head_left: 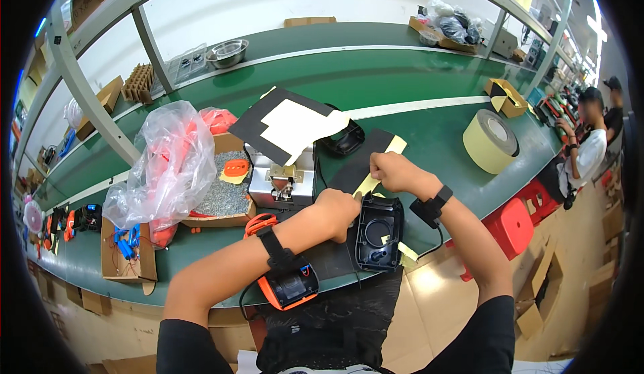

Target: The person retrieves a black plastic casing from a cardboard box and walks to a workbench. They place the casing on the table and proceed to assemble an electronic device by inserting a battery pack, a circular speaker component, and an orange plastic strap into the casing. The person repeatedly opens and closes the casing to check the fit of the internal components.

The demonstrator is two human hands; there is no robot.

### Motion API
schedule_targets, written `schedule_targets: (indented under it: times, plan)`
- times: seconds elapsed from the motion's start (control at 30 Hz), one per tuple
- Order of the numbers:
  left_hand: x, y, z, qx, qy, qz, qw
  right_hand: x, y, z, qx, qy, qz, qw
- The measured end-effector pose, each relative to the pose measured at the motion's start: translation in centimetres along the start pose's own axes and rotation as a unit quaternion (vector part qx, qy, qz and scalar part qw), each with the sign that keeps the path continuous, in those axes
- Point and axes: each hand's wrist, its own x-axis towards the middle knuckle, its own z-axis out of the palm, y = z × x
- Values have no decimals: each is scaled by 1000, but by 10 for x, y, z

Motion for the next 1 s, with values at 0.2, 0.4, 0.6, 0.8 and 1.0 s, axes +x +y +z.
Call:
schedule_targets:
  times: [0.2,0.4,0.6,0.8,1.0]
  plan:
    - [-7,-13,0,-73,23,19,997,1,20,1,95,42,25,994]
    - [-3,-8,2,-122,30,-31,992,4,43,4,60,72,15,995]
    - [3,-13,-8,-169,18,-33,985,11,64,9,-42,185,53,980]
    - [2,-12,-2,-179,19,-31,983,26,77,2,40,151,244,957]
    - [2,-10,4,-158,46,-21,986,30,84,0,74,211,239,945]
